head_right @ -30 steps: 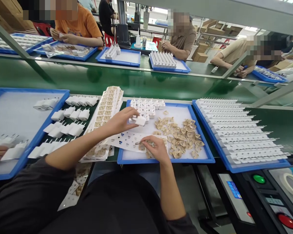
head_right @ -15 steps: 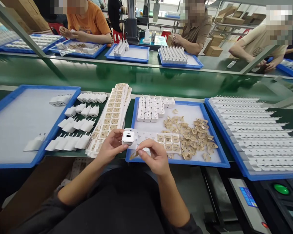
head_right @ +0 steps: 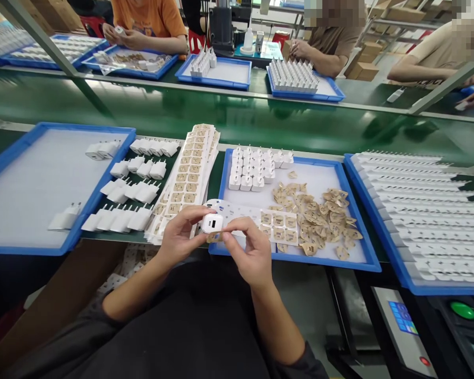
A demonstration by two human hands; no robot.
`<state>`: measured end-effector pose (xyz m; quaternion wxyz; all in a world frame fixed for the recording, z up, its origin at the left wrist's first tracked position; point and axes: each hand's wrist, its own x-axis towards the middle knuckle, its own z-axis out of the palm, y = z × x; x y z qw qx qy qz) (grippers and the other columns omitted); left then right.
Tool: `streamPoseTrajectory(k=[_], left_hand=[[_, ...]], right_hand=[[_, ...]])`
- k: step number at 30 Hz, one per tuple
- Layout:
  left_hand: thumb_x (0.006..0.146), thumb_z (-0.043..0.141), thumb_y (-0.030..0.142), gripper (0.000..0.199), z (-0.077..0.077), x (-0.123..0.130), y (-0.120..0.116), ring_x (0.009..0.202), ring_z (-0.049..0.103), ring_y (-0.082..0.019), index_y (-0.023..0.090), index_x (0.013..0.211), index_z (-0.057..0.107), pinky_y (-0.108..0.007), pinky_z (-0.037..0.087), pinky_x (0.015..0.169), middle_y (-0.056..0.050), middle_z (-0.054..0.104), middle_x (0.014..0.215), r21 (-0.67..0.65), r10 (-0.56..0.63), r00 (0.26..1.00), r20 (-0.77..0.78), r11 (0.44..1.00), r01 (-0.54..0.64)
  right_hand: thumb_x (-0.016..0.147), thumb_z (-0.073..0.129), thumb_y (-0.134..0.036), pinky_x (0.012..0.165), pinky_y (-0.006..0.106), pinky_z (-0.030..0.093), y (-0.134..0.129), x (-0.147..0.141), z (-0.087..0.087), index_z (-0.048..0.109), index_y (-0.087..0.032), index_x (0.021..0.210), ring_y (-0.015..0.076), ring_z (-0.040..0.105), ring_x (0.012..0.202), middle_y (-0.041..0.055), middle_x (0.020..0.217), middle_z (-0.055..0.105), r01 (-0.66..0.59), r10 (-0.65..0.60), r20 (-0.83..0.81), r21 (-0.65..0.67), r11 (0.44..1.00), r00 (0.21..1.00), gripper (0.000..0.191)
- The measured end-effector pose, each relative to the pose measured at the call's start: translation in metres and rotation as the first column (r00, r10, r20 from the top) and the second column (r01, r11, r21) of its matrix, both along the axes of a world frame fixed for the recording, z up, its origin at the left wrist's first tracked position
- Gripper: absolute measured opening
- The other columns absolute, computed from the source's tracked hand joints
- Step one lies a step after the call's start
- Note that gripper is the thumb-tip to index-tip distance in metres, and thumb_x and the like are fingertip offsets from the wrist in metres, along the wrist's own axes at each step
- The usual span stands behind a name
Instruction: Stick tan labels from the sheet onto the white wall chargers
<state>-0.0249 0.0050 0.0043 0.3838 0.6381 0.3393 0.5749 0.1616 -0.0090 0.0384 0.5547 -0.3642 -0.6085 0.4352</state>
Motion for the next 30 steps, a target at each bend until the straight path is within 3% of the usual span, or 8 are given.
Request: streamPoseTrajectory(k=[5,17,30], left_hand=[[0.079,0.081,0.013,0.049,0.009,0.000,0.000,0.112,0.064,-0.023,0.026,0.123,0.065,-0.040,0.053,0.099,-0.008,0.068,0.116,0.151,0.064,0.995,-0.077,0.987,-0.052],[0.080,0.080,0.015,0.044,0.018,-0.001,0.000,0.108,0.066,-0.023,0.025,0.120,0.065,-0.039,0.056,0.094,-0.009,0.069,0.113,0.219,0.121,0.981,-0.152,0.972,-0.086],[0.083,0.075,0.013,0.040,0.019,-0.001,-0.001,0.107,0.066,-0.023,0.023,0.120,0.064,-0.042,0.057,0.095,-0.009,0.067,0.113,0.324,0.177,0.962,-0.210,0.941,-0.102]], right_hand=[[0.093,0.067,-0.018,0.084,0.030,0.049,0.001,-0.005,0.007,0.071,-0.026,0.099,0.0160,0.063,0.092,-0.0001,0.094,0.069,0.086,-0.084,0.020,-0.061,0.994,0.996,0.010],[0.093,0.068,-0.021,0.081,0.027,0.052,0.004,-0.006,0.012,0.071,-0.027,0.097,0.0146,0.065,0.089,-0.0017,0.092,0.071,0.097,-0.088,0.108,-0.080,0.992,0.990,0.008],[0.090,0.070,-0.025,0.078,0.031,0.055,0.001,-0.012,0.017,0.069,-0.024,0.092,0.0157,0.067,0.080,-0.0012,0.086,0.070,0.210,-0.190,0.243,-0.060,0.976,0.951,0.002]])
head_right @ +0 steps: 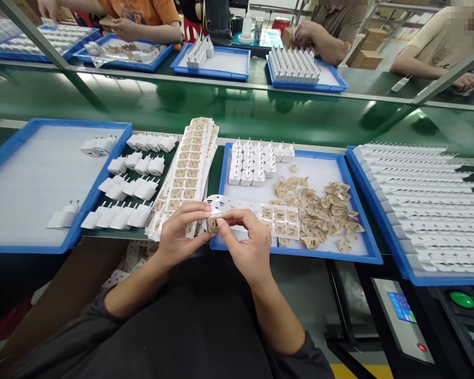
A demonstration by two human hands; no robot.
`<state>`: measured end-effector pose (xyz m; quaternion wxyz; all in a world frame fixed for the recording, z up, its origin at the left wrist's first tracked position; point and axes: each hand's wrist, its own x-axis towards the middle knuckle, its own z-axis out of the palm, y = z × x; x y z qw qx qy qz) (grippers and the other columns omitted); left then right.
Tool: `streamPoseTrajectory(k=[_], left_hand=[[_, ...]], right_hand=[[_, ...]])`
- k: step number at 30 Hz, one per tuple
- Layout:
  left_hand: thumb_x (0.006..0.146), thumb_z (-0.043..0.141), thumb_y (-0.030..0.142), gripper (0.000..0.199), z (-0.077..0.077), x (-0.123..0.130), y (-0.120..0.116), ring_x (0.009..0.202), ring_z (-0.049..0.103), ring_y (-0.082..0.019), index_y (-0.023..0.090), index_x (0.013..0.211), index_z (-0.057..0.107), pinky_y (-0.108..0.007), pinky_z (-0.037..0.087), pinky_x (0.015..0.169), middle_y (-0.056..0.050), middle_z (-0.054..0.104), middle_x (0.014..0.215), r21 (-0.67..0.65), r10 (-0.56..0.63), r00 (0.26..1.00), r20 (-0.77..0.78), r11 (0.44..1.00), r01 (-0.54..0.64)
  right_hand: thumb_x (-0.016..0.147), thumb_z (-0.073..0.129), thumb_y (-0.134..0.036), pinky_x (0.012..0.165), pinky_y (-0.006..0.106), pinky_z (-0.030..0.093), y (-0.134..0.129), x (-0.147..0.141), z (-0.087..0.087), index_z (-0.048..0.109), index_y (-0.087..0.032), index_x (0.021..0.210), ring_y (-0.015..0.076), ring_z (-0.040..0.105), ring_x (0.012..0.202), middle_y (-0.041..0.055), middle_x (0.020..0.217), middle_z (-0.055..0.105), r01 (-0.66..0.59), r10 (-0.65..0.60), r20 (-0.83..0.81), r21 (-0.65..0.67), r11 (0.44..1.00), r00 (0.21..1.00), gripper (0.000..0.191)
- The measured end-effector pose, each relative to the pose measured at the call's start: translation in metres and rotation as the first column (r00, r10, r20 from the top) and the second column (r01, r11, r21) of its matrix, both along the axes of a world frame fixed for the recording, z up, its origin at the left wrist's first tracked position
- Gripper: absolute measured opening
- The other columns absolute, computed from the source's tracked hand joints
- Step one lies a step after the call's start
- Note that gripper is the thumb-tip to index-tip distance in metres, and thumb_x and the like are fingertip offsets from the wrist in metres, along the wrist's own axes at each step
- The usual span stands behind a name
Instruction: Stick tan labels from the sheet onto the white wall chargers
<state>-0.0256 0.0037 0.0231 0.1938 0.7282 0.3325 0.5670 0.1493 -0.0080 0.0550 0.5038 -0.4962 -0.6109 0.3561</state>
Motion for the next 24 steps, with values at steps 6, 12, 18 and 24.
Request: streamPoseTrajectory(k=[6,12,18,24], left_hand=[[0.082,0.076,0.013,0.040,-0.004,-0.001,0.000,0.107,0.067,-0.023,0.025,0.119,0.064,-0.044,0.057,0.096,-0.008,0.068,0.112,0.032,0.037,0.999,-0.020,0.999,-0.036],[0.080,0.078,0.014,0.042,-0.008,0.000,-0.002,0.107,0.068,-0.023,0.025,0.117,0.060,-0.044,0.059,0.096,-0.006,0.068,0.110,0.011,0.061,0.997,0.052,0.998,-0.061],[0.079,0.078,0.010,0.047,-0.009,0.004,-0.002,0.111,0.066,-0.023,0.026,0.118,0.058,-0.047,0.058,0.099,-0.006,0.065,0.112,0.080,0.041,0.997,0.059,0.996,-0.046],[0.080,0.075,0.007,0.040,-0.009,0.006,0.002,0.108,0.069,-0.021,0.028,0.110,0.058,-0.050,0.059,0.099,-0.001,0.066,0.108,0.279,0.116,0.993,-0.028,0.955,-0.104]], right_hand=[[0.091,0.067,-0.025,0.075,0.034,0.056,-0.001,-0.004,0.003,0.067,-0.025,0.094,0.0177,0.065,0.079,0.0006,0.085,0.068,0.031,-0.051,0.170,0.116,0.993,0.984,0.002],[0.090,0.068,-0.036,0.065,0.028,0.058,0.007,-0.001,-0.007,0.065,-0.026,0.109,0.0180,0.060,0.085,0.0026,0.091,0.059,0.029,-0.029,0.026,0.012,1.000,0.999,0.022],[0.092,0.063,-0.031,0.089,0.034,0.055,0.008,-0.009,-0.021,0.067,-0.028,0.109,0.0222,0.060,0.111,0.0051,0.111,0.065,-0.200,0.185,-0.335,-0.011,0.980,0.924,0.017],[0.087,0.067,-0.029,0.095,0.038,0.051,0.004,-0.021,-0.022,0.068,-0.026,0.095,0.0230,0.060,0.110,0.0047,0.107,0.063,-0.185,0.132,-0.502,-0.057,0.981,0.855,0.008]])
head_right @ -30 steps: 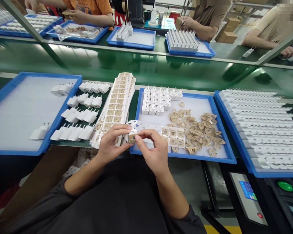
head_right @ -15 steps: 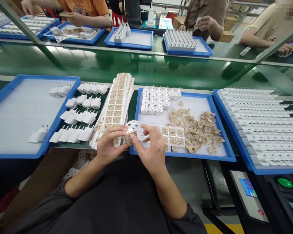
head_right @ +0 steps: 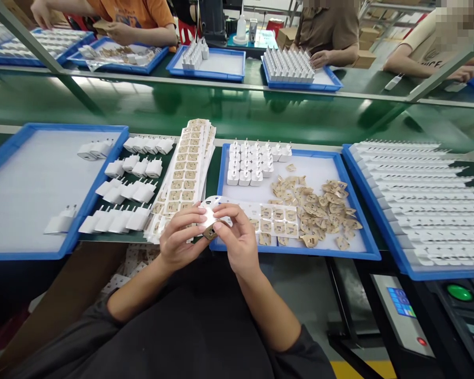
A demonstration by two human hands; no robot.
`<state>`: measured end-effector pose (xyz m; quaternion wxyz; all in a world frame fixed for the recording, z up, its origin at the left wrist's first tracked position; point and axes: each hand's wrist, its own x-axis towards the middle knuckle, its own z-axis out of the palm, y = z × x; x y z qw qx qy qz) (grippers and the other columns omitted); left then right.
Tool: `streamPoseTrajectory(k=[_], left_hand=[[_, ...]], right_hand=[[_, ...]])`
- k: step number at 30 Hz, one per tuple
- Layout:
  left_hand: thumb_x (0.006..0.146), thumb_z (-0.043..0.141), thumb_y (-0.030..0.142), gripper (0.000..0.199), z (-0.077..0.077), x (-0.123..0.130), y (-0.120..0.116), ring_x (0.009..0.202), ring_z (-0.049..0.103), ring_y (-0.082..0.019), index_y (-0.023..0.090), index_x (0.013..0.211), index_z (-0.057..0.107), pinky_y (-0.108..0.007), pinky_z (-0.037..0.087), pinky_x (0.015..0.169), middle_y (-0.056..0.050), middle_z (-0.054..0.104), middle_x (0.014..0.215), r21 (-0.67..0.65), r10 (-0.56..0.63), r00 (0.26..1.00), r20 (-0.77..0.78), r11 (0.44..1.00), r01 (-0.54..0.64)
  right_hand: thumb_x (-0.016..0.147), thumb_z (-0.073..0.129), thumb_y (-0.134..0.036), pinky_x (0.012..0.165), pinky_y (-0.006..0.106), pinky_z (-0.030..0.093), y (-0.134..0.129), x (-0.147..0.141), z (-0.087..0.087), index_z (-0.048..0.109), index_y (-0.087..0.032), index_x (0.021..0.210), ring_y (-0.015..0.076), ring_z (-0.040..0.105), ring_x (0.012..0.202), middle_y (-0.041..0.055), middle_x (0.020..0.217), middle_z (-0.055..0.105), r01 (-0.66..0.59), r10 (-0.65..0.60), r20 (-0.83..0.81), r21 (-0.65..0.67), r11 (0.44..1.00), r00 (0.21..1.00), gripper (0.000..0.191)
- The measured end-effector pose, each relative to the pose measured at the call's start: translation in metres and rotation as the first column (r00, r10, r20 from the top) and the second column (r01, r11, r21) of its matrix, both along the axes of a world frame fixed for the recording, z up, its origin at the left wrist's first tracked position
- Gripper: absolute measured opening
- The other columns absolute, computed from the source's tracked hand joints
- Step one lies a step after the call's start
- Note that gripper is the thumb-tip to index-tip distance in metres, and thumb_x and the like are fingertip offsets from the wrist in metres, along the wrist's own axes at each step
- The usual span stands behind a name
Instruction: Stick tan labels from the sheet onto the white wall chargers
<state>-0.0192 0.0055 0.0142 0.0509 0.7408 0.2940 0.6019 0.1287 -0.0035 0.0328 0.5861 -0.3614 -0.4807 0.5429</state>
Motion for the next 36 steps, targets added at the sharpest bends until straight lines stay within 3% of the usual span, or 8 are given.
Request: streamPoseTrajectory(k=[5,10,19,24,26,28,32,36], left_hand=[[0.078,0.077,0.006,0.043,-0.003,-0.003,0.000,0.108,0.070,-0.022,0.026,0.111,0.059,-0.051,0.059,0.100,-0.002,0.067,0.109,0.018,-0.023,1.000,0.015,1.000,0.022],[0.079,0.079,0.013,0.046,-0.007,-0.005,-0.001,0.107,0.069,-0.023,0.027,0.117,0.059,-0.049,0.059,0.098,-0.006,0.067,0.110,-0.170,-0.113,0.981,0.155,0.976,0.140],[0.079,0.079,0.012,0.046,-0.010,-0.004,-0.007,0.112,0.065,-0.025,0.025,0.119,0.060,-0.046,0.056,0.098,-0.009,0.066,0.113,-0.390,-0.151,0.942,0.298,0.882,0.265],[0.080,0.079,0.018,0.041,-0.009,-0.008,-0.004,0.110,0.064,-0.025,0.023,0.116,0.061,-0.044,0.053,0.099,-0.009,0.066,0.112,-0.471,-0.083,0.944,0.320,0.850,0.235],[0.078,0.081,0.019,0.041,-0.009,-0.011,-0.001,0.108,0.064,-0.024,0.023,0.114,0.062,-0.043,0.053,0.098,-0.008,0.066,0.109,-0.469,-0.047,0.953,0.301,0.862,0.191],[0.078,0.081,0.020,0.041,-0.009,-0.013,-0.001,0.106,0.064,-0.024,0.023,0.114,0.062,-0.041,0.054,0.095,-0.008,0.066,0.108,-0.466,-0.036,0.955,0.295,0.867,0.177],[0.081,0.077,0.021,0.046,-0.005,-0.024,-0.003,0.108,0.063,-0.022,0.024,0.123,0.059,-0.036,0.058,0.090,-0.009,0.063,0.115,-0.495,0.049,0.961,0.273,0.863,0.097],[0.081,0.073,0.021,0.048,-0.001,-0.064,-0.002,0.111,0.062,-0.023,0.024,0.127,0.061,-0.035,0.058,0.091,-0.009,0.062,0.120,-0.508,0.288,0.946,0.149,0.843,-0.177]], right_hand=[[0.083,0.069,-0.027,0.095,0.040,0.050,0.001,-0.001,0.000,0.070,-0.026,0.087,0.0223,0.062,0.105,0.0036,0.100,0.064,-0.001,-0.003,-0.092,-0.051,0.999,0.996,0.004],[0.086,0.065,-0.026,0.090,0.037,0.052,0.003,0.009,0.001,0.071,-0.027,0.098,0.0229,0.062,0.106,0.0044,0.105,0.064,-0.069,0.070,0.042,-0.028,0.997,0.997,0.014],[0.089,0.065,-0.015,0.091,0.043,0.050,0.006,0.026,0.019,0.067,-0.028,0.095,0.0238,0.062,0.101,0.0055,0.105,0.065,-0.048,-0.241,0.528,0.476,0.878,0.814,0.015],[0.090,0.065,-0.023,0.080,0.044,0.054,0.003,0.048,0.015,0.067,-0.029,0.090,0.0242,0.065,0.088,0.0040,0.090,0.069,-0.347,0.072,0.518,0.457,0.819,0.852,0.006],[0.091,0.064,-0.025,0.074,0.042,0.055,0.010,0.062,0.009,0.067,-0.028,0.089,0.0230,0.065,0.080,0.0028,0.079,0.067,-0.249,0.057,0.414,0.428,0.869,0.908,0.004],[0.089,0.068,-0.026,0.072,0.040,0.055,0.023,0.081,0.000,0.067,-0.026,0.089,0.0219,0.065,0.077,0.0026,0.077,0.067,0.008,-0.157,0.356,0.385,0.923,0.921,0.001],[0.085,0.070,-0.041,0.082,0.048,0.057,0.060,0.129,-0.028,0.069,-0.020,0.102,0.0251,0.068,0.083,0.0085,0.093,0.072,0.423,-0.537,0.597,0.335,0.842,0.596,0.026],[0.085,0.063,-0.045,0.100,0.059,0.049,0.087,0.157,-0.051,0.072,-0.019,0.112,0.0412,0.061,0.118,0.0201,0.125,0.066,0.310,-0.593,0.783,0.526,0.792,0.187,0.039]])
